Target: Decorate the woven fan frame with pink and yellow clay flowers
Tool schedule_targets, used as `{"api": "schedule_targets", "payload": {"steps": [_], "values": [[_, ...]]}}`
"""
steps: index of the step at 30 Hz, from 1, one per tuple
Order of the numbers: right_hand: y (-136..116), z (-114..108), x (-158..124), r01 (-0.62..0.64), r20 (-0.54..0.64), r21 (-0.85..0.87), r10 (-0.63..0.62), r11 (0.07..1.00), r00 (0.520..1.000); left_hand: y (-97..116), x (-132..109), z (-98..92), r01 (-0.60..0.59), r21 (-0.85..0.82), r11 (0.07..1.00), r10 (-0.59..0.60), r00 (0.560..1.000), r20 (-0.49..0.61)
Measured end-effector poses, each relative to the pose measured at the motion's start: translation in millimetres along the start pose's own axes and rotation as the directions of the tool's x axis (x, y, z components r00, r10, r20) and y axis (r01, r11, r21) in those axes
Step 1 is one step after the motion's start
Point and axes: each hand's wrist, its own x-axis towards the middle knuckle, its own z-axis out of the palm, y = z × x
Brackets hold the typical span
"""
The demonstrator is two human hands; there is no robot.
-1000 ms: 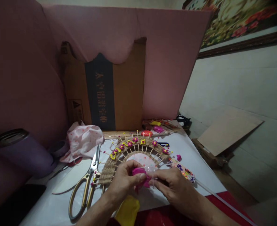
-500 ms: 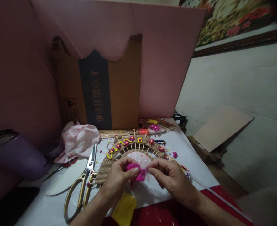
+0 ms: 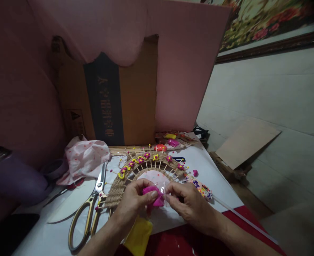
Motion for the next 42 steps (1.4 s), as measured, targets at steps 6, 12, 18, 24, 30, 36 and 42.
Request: {"api": "schedule_targets", "payload": {"steps": [6, 12, 18, 24, 30, 36, 42], "values": [[3, -1, 3, -0.158, 0.018, 0.291, 0.16, 0.944, 0.987, 1, 0, -0.2, -0.021, -0.039, 0.999, 0.022, 1.0, 0.016], [4, 6, 1, -0.028, -0.025, 0.093, 0.031, 0.995, 0.999, -5, 1, -0.3, 0.017, -0.014, 1.0, -0.017, 1.0, 0.013], [5, 6, 2, -0.055, -0.121, 0.075, 0.064, 0.996, 0.991, -4, 1, 0.9, 0.035, -0.009, 0.999, -0.035, 0.999, -0.01], [5, 0, 4, -0.054, -0.035, -0.015, 0.054, 0.998, 0.998, -2, 3, -1.8, 0.017, 0.018, 1.0, -0.016, 0.998, -0.063], [3, 2, 3, -0.008, 0.001, -0.097, 0.008, 0.995, 1.0, -2, 4, 0.3, 0.035, 0.038, 0.999, -0.032, 0.996, -0.079], [15, -35, 7, -0.06, -0.173, 0.059, 0.07, 0.996, 0.983, -7, 6, -4.2, 0.024, -0.019, 1.0, -0.024, 0.999, -0.028], [42, -63, 7, -0.282, -0.288, 0.025, 0.277, 0.959, 0.917, -11, 5, -3.7, 0.031, -0.054, 0.998, -0.031, 1.0, 0.001]]}}
